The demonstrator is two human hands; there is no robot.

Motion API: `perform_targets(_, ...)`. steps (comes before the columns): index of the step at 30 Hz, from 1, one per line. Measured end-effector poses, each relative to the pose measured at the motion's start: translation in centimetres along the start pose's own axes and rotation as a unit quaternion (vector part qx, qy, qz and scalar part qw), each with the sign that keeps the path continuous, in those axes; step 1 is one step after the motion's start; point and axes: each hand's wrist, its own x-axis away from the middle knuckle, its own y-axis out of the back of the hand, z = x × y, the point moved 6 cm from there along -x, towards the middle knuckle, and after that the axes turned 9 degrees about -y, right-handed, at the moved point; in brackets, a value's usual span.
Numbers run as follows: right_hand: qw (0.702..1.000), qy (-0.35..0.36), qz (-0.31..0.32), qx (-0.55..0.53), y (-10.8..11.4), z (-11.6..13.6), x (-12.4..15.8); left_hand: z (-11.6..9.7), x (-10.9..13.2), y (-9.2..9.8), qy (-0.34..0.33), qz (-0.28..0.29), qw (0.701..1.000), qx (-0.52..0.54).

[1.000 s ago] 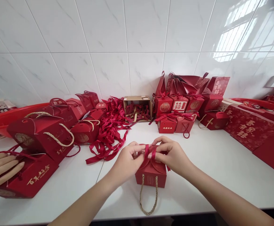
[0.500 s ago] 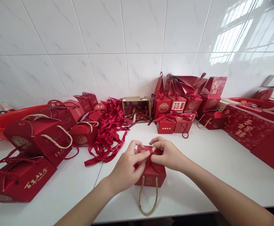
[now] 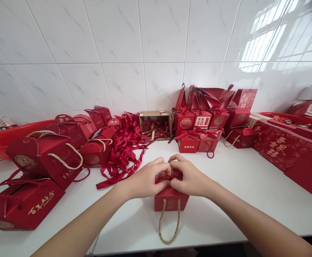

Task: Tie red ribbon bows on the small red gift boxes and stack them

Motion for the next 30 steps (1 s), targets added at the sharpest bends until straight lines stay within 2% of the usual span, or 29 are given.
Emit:
perform_targets(4, 0.999, -0.005, -0.037, 0.015, 0.3, -0.7, 0.2, 0.3, 0.5, 0.3, 0.027, -0.022, 0.998, -0.047)
perform_targets(7, 0.998, -0.019, -0.058, 0.019, 0.8, -1.7, 0.4, 1.3, 1.2, 0.9, 0.055, -0.064, 0.994, -0.064)
perform_targets(12, 0.997, -0.027, -0.066, 0.013, 1.1, -2.7, 0.7, 3.2, 2.2, 1.1, 0.110, -0.087, 0.989, -0.041)
perform_targets(16, 0.997, -0.011, -0.079, 0.015, 1.1, -2.3, 0.9, 2.8, 2.2, 0.9, 0.067, -0.099, 0.992, 0.032)
perform_targets(19, 0.996, 0.001, -0.082, 0.025, 1.2, -2.3, 1.2, 2.4, 1.9, 0.5, 0.036, -0.076, 0.991, 0.107)
perform_targets(21, 0.996, 0.003, -0.081, 0.034, 1.2, -2.5, 1.3, 2.4, 1.9, 0.3, 0.031, -0.073, 0.990, 0.121)
perform_targets(25, 0.991, 0.028, -0.113, 0.066, 1.2, -2.7, 1.7, 2.5, 1.9, 0.7, 0.012, -0.090, 0.995, 0.036)
perform_targets(30, 0.972, 0.061, -0.184, 0.134, 1.4, -2.3, 2.7, 2.7, 1.9, 1.2, -0.002, -0.062, 0.994, -0.086)
